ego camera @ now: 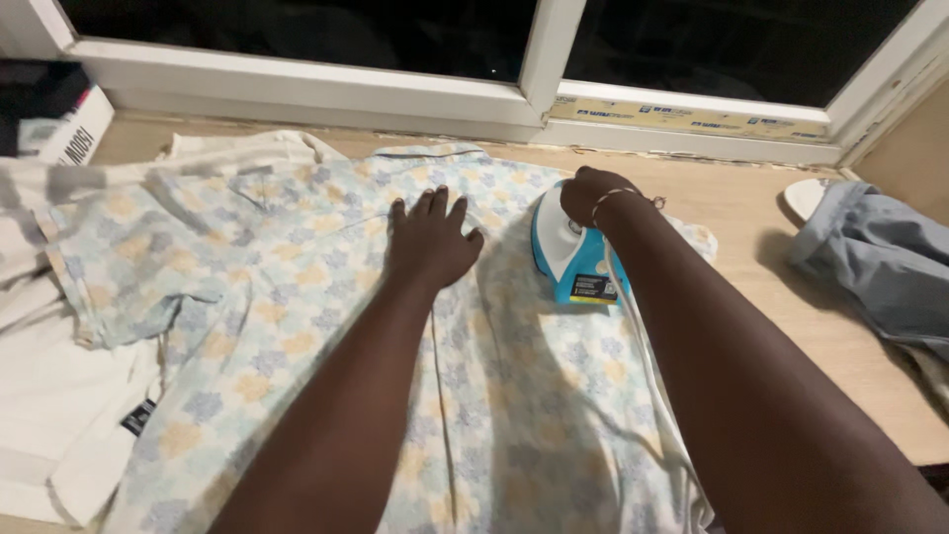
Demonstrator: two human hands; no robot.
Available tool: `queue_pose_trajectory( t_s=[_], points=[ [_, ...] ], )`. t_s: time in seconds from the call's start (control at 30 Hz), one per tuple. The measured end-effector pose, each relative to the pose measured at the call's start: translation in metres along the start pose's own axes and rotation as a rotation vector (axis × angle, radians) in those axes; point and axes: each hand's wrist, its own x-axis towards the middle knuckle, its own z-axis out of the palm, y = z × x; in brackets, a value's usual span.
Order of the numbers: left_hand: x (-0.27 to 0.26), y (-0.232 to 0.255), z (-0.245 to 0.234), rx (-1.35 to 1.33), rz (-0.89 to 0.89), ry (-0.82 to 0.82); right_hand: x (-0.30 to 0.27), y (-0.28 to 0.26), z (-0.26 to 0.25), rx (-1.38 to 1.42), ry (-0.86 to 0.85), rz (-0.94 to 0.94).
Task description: The person irons a patterned short-sleeved shirt on a wooden surface, smoothing the fabric with one hand while moving the iron with the other. The shirt is flipped over and ironed on the back side as well.
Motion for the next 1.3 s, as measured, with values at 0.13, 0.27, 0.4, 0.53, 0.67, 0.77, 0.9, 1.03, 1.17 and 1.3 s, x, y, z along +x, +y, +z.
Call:
queue_pose_trajectory(
  t_s=[0.13, 0.27, 0.4, 0.53, 0.67, 0.77, 0.9, 1.03, 1.17, 1.3],
  points=[
    [-0.001, 0.001, 0.000, 0.000, 0.003, 0.002, 0.020, 0.001, -0.007, 0.084, 0.015, 0.060],
    [0.000, -0.001, 0.000, -0.009, 0.001, 0.005, 0.029, 0.003, -0.011, 0.107, 0.012, 0.066],
    [0.002, -0.001, 0.001, -0.016, -0.001, 0.002, 0.008, 0.003, -0.016, 0.267, 0.022, 0.084],
    [0.001, 0.000, 0.002, -0.025, -0.007, -0.006, -0.018, 0.001, -0.007, 0.576, 0.003, 0.288],
    [0.002, -0.002, 0.004, -0.021, 0.001, 0.009, -0.025, 0.016, 0.022, 0.368, 0.017, 0.092],
    [0.003, -0.002, 0.006, -0.009, 0.003, 0.014, -0.052, 0.016, 0.023, 0.442, 0.018, 0.146],
    [0.000, -0.001, 0.005, -0.011, -0.002, 0.007, -0.103, 0.007, 0.010, 0.511, 0.000, 0.187],
    [0.000, -0.002, 0.004, -0.008, 0.005, 0.007, -0.138, 0.004, 0.011, 0.514, 0.055, 0.107],
    [0.000, -0.001, 0.005, -0.013, 0.006, 0.012, -0.167, 0.003, 0.015, 0.531, 0.045, 0.145],
    [-0.001, -0.002, 0.004, -0.006, 0.011, 0.024, -0.176, 0.007, 0.027, 0.558, 0.062, 0.131]
  ],
)
